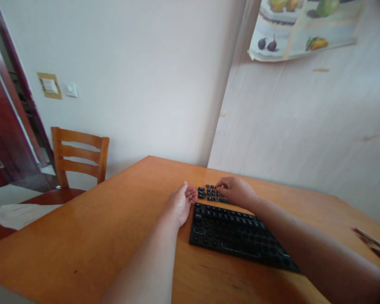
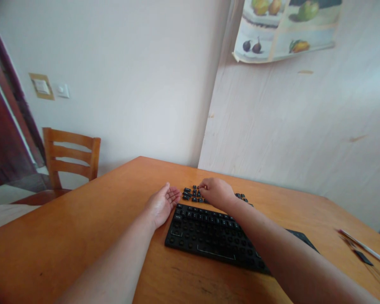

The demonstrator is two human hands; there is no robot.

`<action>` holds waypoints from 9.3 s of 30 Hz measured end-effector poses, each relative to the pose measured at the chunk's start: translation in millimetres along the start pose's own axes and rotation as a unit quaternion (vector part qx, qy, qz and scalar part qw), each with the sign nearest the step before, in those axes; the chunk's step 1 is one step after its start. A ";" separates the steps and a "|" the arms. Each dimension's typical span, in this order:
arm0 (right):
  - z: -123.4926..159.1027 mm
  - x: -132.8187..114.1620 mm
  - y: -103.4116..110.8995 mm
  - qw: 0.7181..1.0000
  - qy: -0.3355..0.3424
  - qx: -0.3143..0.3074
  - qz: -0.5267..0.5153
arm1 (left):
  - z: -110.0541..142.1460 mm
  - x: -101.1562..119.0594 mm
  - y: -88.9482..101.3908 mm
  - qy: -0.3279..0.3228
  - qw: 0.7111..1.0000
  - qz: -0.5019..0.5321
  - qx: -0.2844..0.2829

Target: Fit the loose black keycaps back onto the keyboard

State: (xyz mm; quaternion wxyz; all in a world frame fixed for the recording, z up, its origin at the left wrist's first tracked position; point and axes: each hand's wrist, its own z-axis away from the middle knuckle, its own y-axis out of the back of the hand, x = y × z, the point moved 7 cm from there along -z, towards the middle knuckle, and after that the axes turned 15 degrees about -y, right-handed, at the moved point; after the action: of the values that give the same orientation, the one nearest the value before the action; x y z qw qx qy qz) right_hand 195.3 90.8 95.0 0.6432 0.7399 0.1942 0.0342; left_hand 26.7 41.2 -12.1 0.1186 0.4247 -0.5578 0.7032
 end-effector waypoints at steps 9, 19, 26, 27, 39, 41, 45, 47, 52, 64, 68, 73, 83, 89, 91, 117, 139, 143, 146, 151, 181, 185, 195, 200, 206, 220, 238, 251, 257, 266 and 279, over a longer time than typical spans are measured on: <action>-55.4 9.8 -30.3 0.998 -0.028 -0.053 0.032 | 4.2 2.6 -0.2 0.002 1.000 -0.011 0.001; -78.6 0.8 -48.1 0.996 -0.021 -0.073 0.053 | 5.0 2.9 -1.1 0.000 1.000 -0.017 -0.001; -83.7 2.8 -54.1 0.995 -0.013 -0.084 0.057 | 5.7 2.8 -1.1 0.004 1.000 -0.019 0.002; -84.2 2.9 -54.9 0.995 -0.011 -0.085 0.056 | 5.7 2.8 -1.2 0.004 1.000 -0.020 0.001; -97.6 6.8 -71.8 0.995 -0.005 -0.094 0.041 | 3.8 1.8 0.0 -0.001 1.000 -0.017 -0.003; -98.2 7.0 -73.0 0.995 -0.005 -0.093 0.038 | 4.4 2.2 -0.4 -0.001 1.000 -0.018 -0.001; -98.9 7.9 -73.0 0.996 -0.010 -0.088 0.031 | 5.2 2.8 -1.0 -0.003 1.000 -0.019 0.004; -99.0 8.2 -72.6 0.996 -0.012 -0.086 0.029 | 5.0 2.7 -1.1 -0.004 1.000 -0.020 0.004; -98.9 8.3 -72.5 0.996 -0.016 -0.090 0.021 | 4.1 2.2 -0.6 -0.004 1.000 -0.020 0.002; -105.0 13.5 -73.9 0.995 -0.025 -0.092 0.017 | 4.2 2.2 -1.0 -0.011 1.000 -0.024 -0.003; -104.8 14.5 -74.4 0.995 -0.032 -0.089 0.018 | 4.6 2.1 -0.6 -0.012 1.000 -0.026 -0.004; -101.6 11.9 -73.4 0.995 -0.047 -0.080 0.028 | 4.1 1.7 -0.2 -0.009 1.000 -0.024 -0.004; -97.9 9.5 -72.8 0.994 -0.060 -0.088 0.037 | 5.3 3.3 -1.3 -0.010 1.000 -0.022 -0.004; -94.0 7.8 -68.1 0.994 -0.060 -0.078 0.037 | 5.1 3.2 -1.2 -0.010 1.000 -0.021 -0.005; -91.1 4.6 -62.8 0.995 -0.052 -0.072 0.034 | 5.2 3.0 -1.5 -0.009 1.000 -0.022 -0.006; 85.4 -49.4 -13.0 0.980 0.198 -0.015 0.029 | 1.2 0.3 -1.7 -0.007 1.000 0.005 -0.007; 87.5 -59.5 -20.8 0.980 0.161 -0.007 0.118 | 0.4 -1.3 -1.0 -0.001 1.000 0.015 0.004; 89.2 -62.0 -22.3 0.978 0.163 -0.003 0.132 | 1.6 -0.2 -1.5 -0.003 1.000 0.010 0.000; 89.5 -64.0 -23.8 0.974 0.171 -0.007 0.148 | 2.4 0.7 -1.9 -0.006 1.000 0.005 -0.003; 91.8 -70.2 -21.6 0.968 0.179 -0.015 0.174 | 2.3 0.4 -2.3 -0.008 1.000 -0.003 -0.006; 118.0 -73.3 -43.5 0.959 0.156 -0.020 0.237 | 2.5 0.5 -1.4 -0.005 1.000 -0.015 0.016; 113.7 -66.1 -27.2 0.970 0.150 -0.009 0.191 | 2.0 0.2 -1.3 -0.006 1.000 -0.015 0.014; 113.0 -56.4 -19.8 0.979 0.141 -0.024 0.146 | 2.5 0.7 -1.5 -0.013 1.000 -0.012 0.005; 109.7 -56.4 -17.4 0.982 0.134 -0.027 0.134 | 2.1 0.2 -1.1 -0.010 1.000 -0.007 0.006; 108.8 -56.9 -16.5 0.981 0.136 -0.027 0.134 | 1.9 -0.1 -1.0 -0.007 1.000 -0.004 0.007; 105.4 -52.5 -10.4 0.986 0.130 -0.017 0.101 | 1.7 0.3 -1.6 -0.007 1.000 -0.006 0.003; -58.5 28.7 -24.6 0.996 -0.059 -0.046 0.056 | 1.1 0.3 0.4 -0.011 1.000 -0.015 -0.009; -88.0 21.2 -52.9 0.993 -0.045 -0.087 0.069 | 2.7 0.7 0.4 -0.015 1.000 -0.016 -0.006; -91.0 21.1 -56.3 0.991 -0.047 -0.099 0.071 | 2.8 1.1 -0.2 -0.014 1.000 -0.024 -0.006; -93.8 20.8 -62.2 0.990 -0.041 -0.114 0.070 | 4.6 2.5 -0.7 -0.016 1.000 -0.025 -0.006; -92.7 20.0 -62.3 0.992 -0.032 -0.104 0.062 | 2.3 1.8 -0.4 -0.017 0.999 -0.027 -0.009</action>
State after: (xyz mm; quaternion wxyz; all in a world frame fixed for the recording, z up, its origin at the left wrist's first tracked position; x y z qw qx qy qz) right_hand 170.7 190.4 46.7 0.7190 0.6805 0.1228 0.0698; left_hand 27.0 38.7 -10.4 0.1320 0.4499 -0.5547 0.6874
